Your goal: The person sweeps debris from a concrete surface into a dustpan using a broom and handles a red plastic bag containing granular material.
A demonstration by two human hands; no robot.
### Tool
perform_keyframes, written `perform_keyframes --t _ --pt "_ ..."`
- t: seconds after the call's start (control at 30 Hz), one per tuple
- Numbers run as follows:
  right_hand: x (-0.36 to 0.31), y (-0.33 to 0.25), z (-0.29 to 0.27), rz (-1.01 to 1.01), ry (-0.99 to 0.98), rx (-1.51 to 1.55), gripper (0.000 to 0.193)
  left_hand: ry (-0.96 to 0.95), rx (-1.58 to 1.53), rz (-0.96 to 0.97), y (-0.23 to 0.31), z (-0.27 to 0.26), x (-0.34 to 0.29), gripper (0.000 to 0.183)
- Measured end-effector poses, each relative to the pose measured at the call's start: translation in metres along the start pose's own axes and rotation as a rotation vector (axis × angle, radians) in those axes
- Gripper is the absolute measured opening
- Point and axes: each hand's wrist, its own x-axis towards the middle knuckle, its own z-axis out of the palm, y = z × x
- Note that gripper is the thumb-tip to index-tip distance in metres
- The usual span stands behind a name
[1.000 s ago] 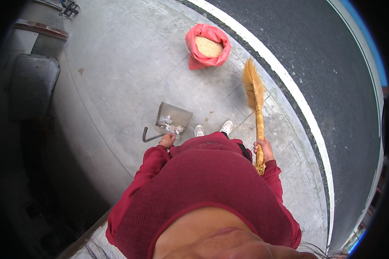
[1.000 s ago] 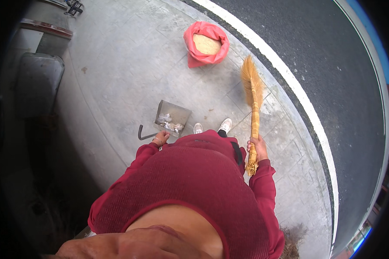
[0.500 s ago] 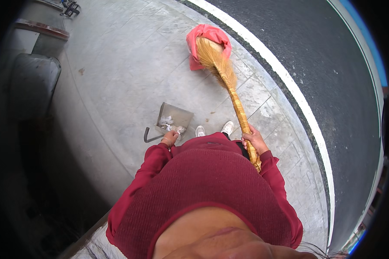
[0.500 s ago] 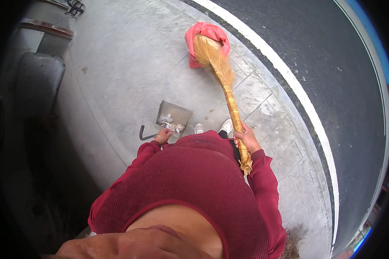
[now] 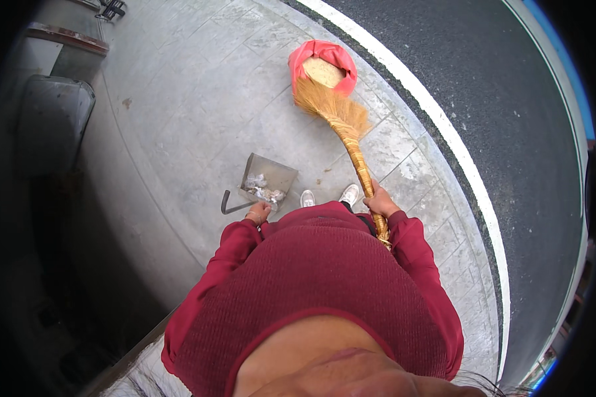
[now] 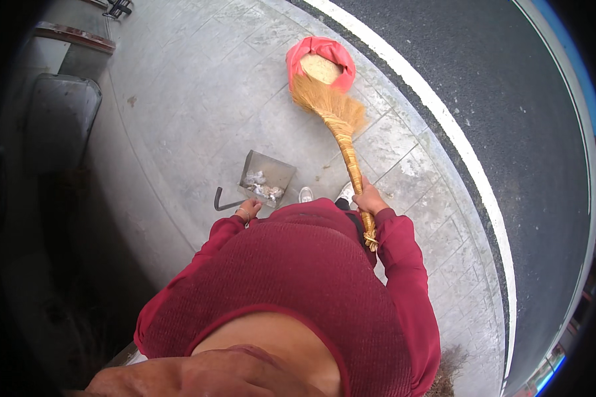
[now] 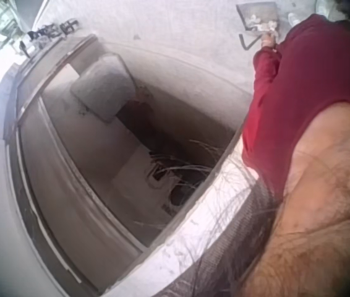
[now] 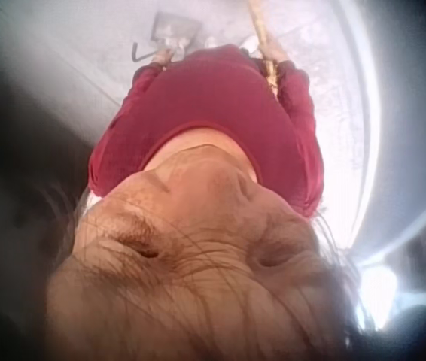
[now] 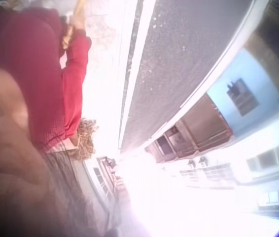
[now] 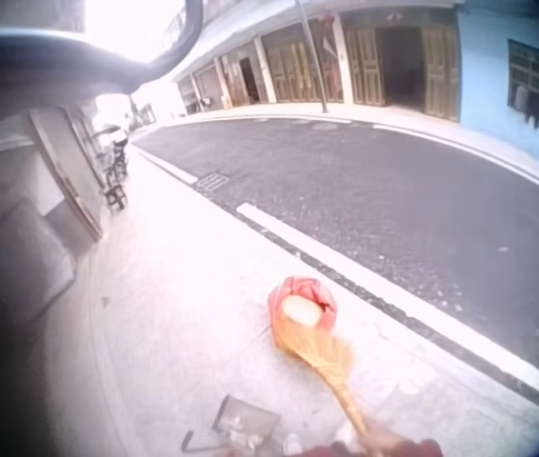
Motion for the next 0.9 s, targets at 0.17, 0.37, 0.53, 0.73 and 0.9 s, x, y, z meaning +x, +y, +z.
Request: perform_keyframes --t 0.17,0.37,0.53,0.73,0.9 --pt "-0.002 0.0 0.002 -0.02 0.004 0.037 0.074 0.001 -0.108 0.004 0.017 -0.001 0.005 0.025" --pt "-0.047 -0.006 -0.007 0.037 -0.054 0.255 0.076 0.004 -0.026 0.063 0.009 0.001 0.011 0.027" --pt "-0.096 -0.007 -0.021 0.036 -0.072 0.321 0.075 0.008 -0.017 0.022 -0.004 0.005 0.008 0.026" --pt "-0.12 -0.003 -0.028 0.02 -0.03 0.394 0.073 -0.008 -0.086 -0.039 0.001 0.004 0.004 0.026" --pt "-0.123 -0.007 -0.04 0.102 0.007 0.295 0.073 0.016 -0.098 0.027 0.002 0.004 0.013 0.025"
